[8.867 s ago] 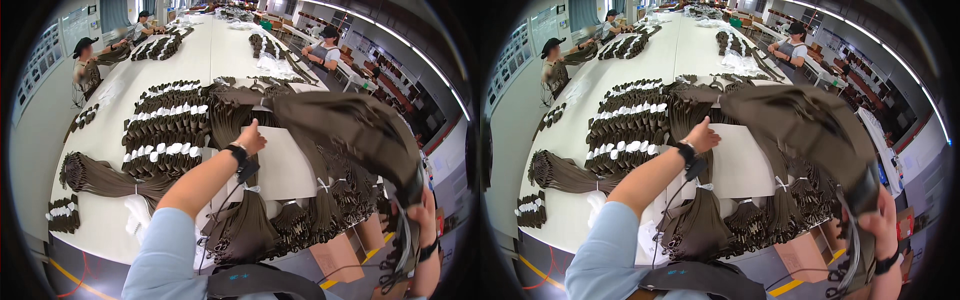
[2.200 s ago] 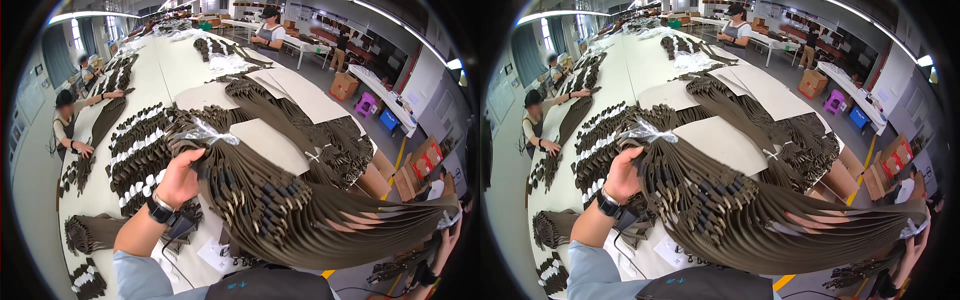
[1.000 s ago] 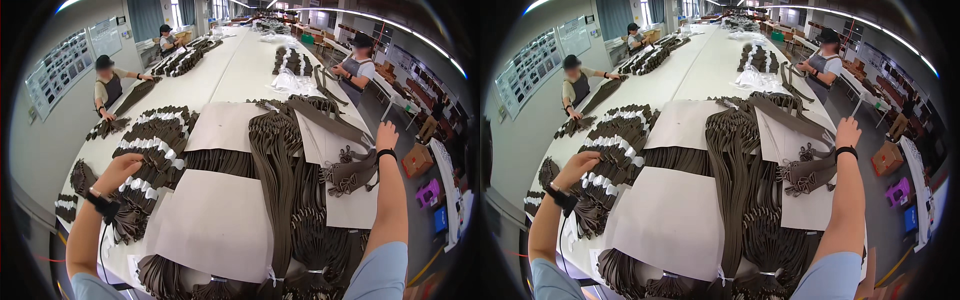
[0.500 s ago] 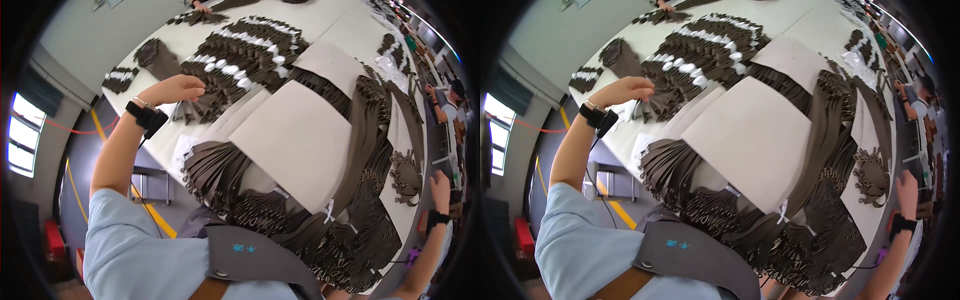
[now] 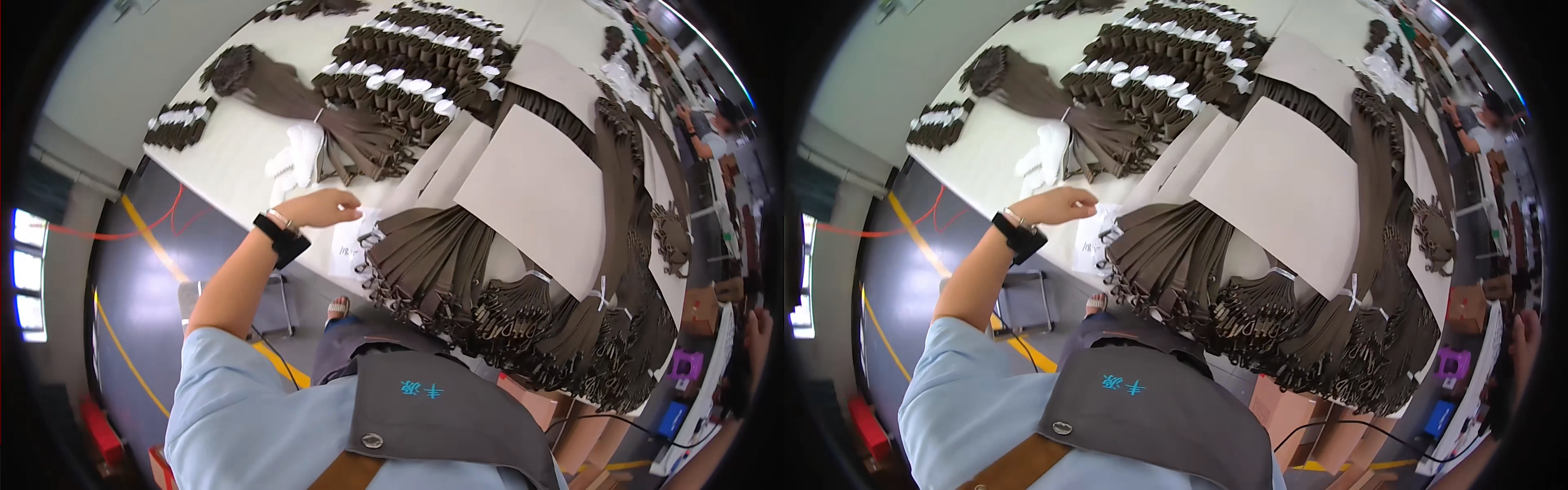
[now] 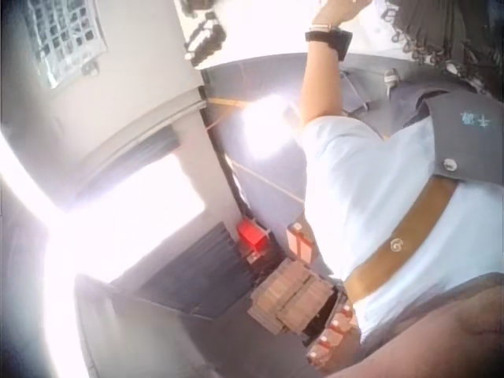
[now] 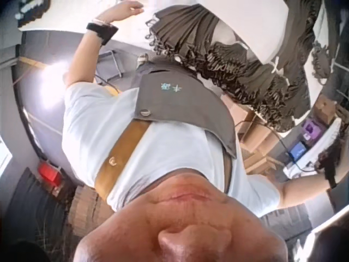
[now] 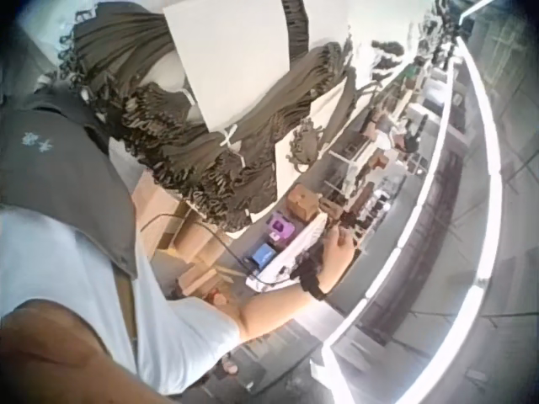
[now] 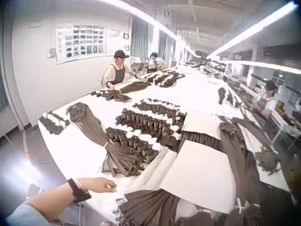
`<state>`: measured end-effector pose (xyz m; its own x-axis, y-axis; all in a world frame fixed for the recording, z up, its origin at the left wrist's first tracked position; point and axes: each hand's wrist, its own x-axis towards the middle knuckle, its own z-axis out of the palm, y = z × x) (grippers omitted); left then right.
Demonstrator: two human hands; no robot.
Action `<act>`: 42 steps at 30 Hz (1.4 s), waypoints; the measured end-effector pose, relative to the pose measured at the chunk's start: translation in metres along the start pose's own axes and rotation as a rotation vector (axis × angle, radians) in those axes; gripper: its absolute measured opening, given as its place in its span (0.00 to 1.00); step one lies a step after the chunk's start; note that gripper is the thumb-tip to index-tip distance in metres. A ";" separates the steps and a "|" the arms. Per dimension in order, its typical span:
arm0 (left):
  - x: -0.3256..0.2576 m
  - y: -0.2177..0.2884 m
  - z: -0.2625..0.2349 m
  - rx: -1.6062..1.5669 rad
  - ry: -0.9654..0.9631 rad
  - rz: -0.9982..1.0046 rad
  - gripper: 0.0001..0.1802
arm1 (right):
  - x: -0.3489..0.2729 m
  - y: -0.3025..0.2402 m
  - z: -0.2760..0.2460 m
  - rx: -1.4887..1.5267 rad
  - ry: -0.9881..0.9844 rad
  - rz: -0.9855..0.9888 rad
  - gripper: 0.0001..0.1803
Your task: The person folds dark fabric straps and inserts white plastic spacers into the folded ends. They then bundle the prepared straps together and place them on a large white table in a factory setting.
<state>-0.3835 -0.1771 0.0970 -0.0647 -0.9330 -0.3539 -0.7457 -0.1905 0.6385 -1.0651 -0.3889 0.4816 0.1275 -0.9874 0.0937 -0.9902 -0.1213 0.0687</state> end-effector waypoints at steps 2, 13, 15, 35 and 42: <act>-0.003 -0.035 0.004 -0.031 0.019 0.050 0.21 | -0.024 0.017 0.014 0.117 0.064 -0.021 0.11; -0.102 -0.176 0.007 0.083 0.260 0.091 0.23 | -0.139 -0.251 0.202 0.867 -0.373 0.234 0.15; -0.111 -0.185 0.013 0.141 0.258 0.002 0.25 | -0.147 -0.270 0.266 1.159 -0.390 0.362 0.17; -0.121 -0.208 0.046 0.404 0.321 -0.126 0.38 | -0.032 -0.341 0.378 2.341 -0.232 0.895 0.17; -0.115 -0.193 0.053 0.465 0.266 -0.237 0.42 | -0.016 -0.296 0.308 2.608 -0.101 0.859 0.10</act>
<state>-0.2672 -0.0166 -0.0213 0.2633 -0.9372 -0.2286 -0.9360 -0.3055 0.1746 -0.7917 -0.3687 0.1542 0.0179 -0.8650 -0.5014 0.8686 0.2618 -0.4208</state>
